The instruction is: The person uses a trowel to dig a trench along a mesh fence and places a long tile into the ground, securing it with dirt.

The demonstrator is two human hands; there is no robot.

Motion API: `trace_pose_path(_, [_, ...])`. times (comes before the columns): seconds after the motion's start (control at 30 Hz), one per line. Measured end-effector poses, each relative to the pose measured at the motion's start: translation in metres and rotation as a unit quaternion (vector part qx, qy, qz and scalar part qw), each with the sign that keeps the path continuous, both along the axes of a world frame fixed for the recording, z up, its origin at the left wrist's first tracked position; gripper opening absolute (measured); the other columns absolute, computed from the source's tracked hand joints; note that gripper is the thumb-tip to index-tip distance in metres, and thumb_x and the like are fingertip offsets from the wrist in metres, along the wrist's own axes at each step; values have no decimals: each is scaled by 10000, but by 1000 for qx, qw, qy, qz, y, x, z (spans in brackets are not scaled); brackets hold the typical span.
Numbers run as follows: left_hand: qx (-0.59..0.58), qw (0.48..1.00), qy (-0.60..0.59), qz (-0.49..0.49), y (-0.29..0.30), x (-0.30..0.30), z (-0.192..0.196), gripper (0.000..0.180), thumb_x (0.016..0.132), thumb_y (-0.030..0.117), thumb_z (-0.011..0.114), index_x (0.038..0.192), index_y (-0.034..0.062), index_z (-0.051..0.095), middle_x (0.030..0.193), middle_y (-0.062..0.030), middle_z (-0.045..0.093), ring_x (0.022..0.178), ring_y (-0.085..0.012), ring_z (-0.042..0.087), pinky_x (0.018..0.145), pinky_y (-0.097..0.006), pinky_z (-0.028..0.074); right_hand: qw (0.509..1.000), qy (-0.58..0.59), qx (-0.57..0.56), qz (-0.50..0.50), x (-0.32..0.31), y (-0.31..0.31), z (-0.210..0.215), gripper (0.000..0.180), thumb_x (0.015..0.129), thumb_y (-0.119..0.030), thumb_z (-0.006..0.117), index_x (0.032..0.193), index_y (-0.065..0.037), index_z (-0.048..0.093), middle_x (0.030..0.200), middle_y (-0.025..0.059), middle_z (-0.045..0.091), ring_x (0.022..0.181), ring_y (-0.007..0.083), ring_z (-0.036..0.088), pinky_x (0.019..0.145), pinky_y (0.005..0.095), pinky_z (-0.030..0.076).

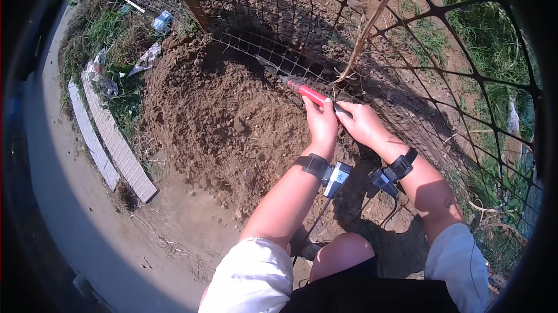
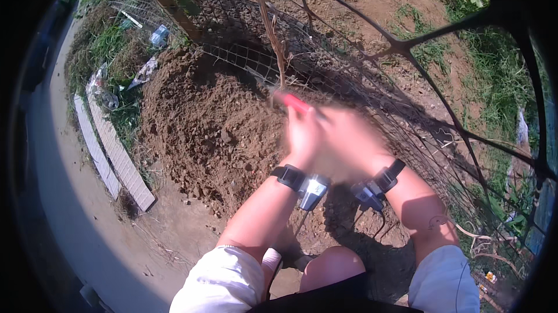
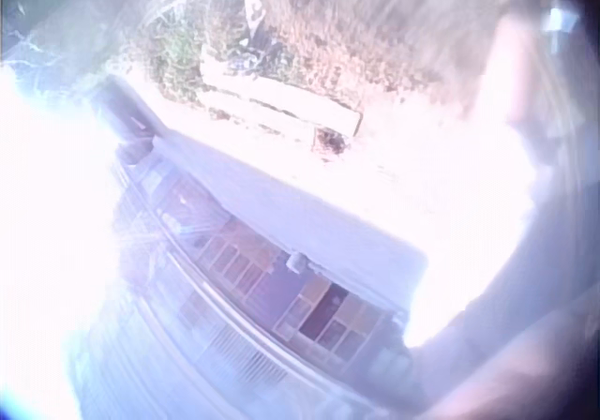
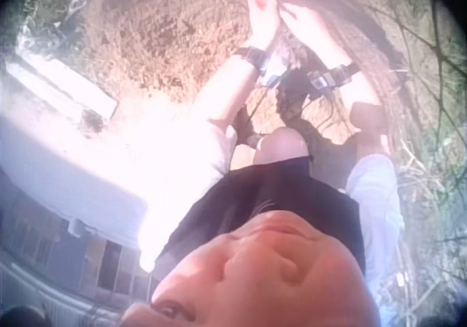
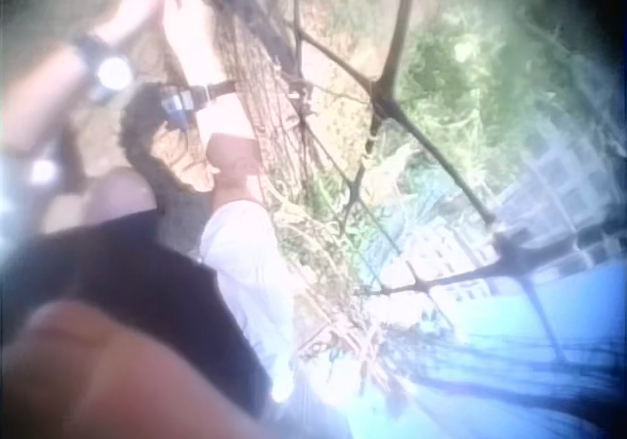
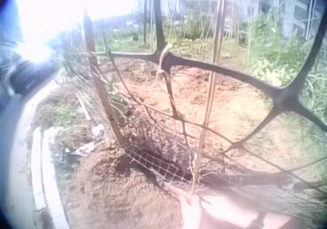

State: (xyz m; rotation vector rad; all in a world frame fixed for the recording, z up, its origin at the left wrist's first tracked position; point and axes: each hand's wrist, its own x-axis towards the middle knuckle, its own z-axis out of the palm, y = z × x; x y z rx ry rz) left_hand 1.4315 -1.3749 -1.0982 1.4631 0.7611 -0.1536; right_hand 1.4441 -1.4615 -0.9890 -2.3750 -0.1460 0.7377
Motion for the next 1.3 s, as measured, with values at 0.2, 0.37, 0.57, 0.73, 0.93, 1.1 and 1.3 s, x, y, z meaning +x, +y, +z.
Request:
trace_pose_path(0.2, [-147,987,-26,52,21,1,-2,665,821,118,539,1339,-38,152,923,-134,561,759,-172,561,683,-288,459,997,-26,66,12,-1,19,-18,286,806,-231,524,967,-4,594,863,220,600,823,359,582,712,384,461])
trace_pose_path(0.37, [-17,999,-22,-36,28,-12,-21,719,813,132,556,1357,-26,113,762,-71,538,642,-129,518,587,-270,446,995,-36,-80,45,-7,16,-45,286,822,-222,509,1028,-38,582,872,202,609,844,344,586,728,396,457])
trace_pose_path(0.57, [-30,996,-90,3,19,2,0,750,801,176,567,1359,-10,102,969,-209,566,817,-263,586,746,-318,451,999,-50,5,18,2,19,-11,279,829,-217,503,1023,-32,580,853,193,617,809,322,604,699,356,465])
trace_pose_path(0.73, [-93,992,-53,74,17,-4,7,695,837,152,532,1363,-9,107,881,-112,545,764,-137,544,677,-247,447,998,-38,-25,44,-1,25,-2,306,817,-233,517,1036,-29,580,893,232,593,858,349,583,752,389,458])
trace_pose_path(0.93, [-71,996,-56,11,25,-1,-6,701,816,150,548,1351,-31,132,864,-132,568,702,-190,546,634,-293,450,994,-80,62,-40,-7,19,-24,295,814,-250,509,981,-23,597,857,205,607,820,353,585,707,383,467])
trace_pose_path(1.1, [-156,985,0,67,36,-6,6,680,836,110,531,1365,7,116,721,-40,521,589,-110,502,509,-244,435,994,-62,43,79,-2,25,-16,282,804,-244,530,975,-29,590,824,210,604,802,360,587,709,431,456])
trace_pose_path(1.3, [-286,956,-48,-41,41,11,2,652,817,112,559,1301,44,126,877,-116,521,650,-187,587,535,-310,541,999,7,45,-14,13,19,-7,252,829,-218,503,956,-19,591,777,171,617,720,280,608,642,351,448])
